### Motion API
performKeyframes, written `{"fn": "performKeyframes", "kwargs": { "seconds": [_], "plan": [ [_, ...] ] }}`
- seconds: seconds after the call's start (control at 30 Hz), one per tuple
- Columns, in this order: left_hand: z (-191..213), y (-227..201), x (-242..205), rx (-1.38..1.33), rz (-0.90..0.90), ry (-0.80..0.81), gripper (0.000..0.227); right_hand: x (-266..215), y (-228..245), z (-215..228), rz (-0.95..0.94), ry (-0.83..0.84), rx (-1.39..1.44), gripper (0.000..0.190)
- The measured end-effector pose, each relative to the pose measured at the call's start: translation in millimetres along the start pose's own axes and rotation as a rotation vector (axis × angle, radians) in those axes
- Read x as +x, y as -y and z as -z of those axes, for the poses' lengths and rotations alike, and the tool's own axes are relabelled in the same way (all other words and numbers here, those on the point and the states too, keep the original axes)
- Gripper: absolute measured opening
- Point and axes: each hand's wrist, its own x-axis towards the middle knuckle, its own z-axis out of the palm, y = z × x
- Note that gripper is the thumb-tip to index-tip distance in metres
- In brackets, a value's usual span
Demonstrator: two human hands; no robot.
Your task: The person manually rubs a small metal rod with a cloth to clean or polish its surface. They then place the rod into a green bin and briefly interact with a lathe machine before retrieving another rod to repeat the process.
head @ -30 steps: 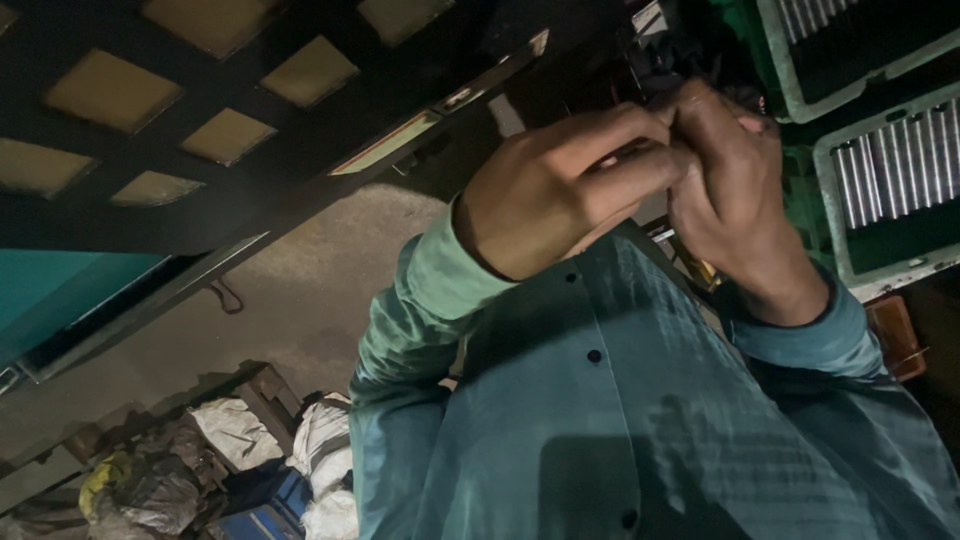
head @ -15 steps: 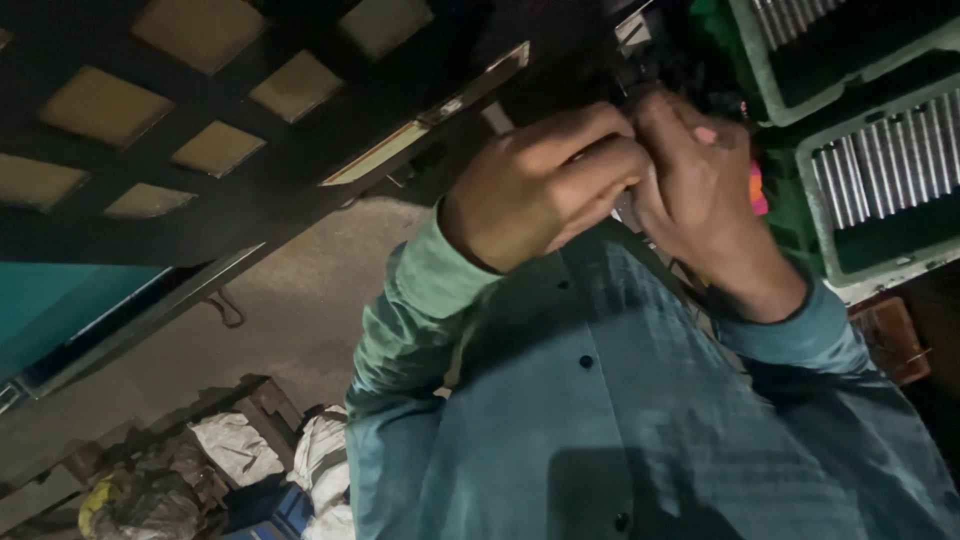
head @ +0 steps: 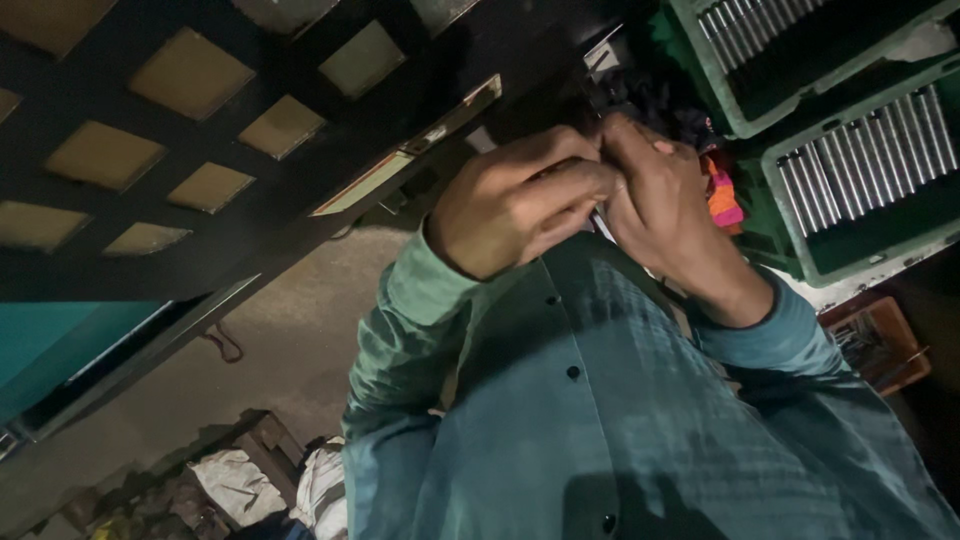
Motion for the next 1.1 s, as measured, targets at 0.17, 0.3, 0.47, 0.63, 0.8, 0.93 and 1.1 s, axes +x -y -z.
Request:
{"fn": "performKeyframes", "kwargs": {
  "seconds": [0.17, 0.3, 0.47, 0.63, 0.8, 0.93, 1.1],
  "plan": [
    [-1.4, 1.8, 1.5, -0.029, -0.027, -0.004, 0.028, -3.1, -2.3, -0.8, -0.003, -0.004, -0.001, 0.009],
    [-3.2, 1.8, 4.5, -0.027, -0.04, -0.03, 0.026, 0.3, -5.7, 0.9, 0.021, -0.024, 0.033, 0.009],
    [-19.2, 5.9, -2.5, -0.022, 0.069, -0.056, 0.02, -2.5, -14.4, 3.4, -0.095, -0.073, 0.051, 0.013],
    [-58.2, 28.5, -10.2, -0.077, 0.234, -0.078, 0.018, -38.9, -82.0, 30.8, -0.204, -0.193, -0.068, 0.02],
    [-87.1, 65.3, -32.7, 0.118, 0.183, -0.063, 0.021, -146.3, -198.1, 88.6, -0.535, -0.526, -0.064, 0.025],
    [-100.8, 123.1, -58.9, 0.115, 0.177, -0.119, 0.025, -232.6, -295.2, 125.6, -0.573, -0.721, 0.037, 0.015],
    [-75.9, 177.7, -10.0, 0.143, 0.137, -0.422, 0.032, -253.0, -379.4, 129.1, -0.702, -0.394, -0.574, 0.044]
  ]
}}
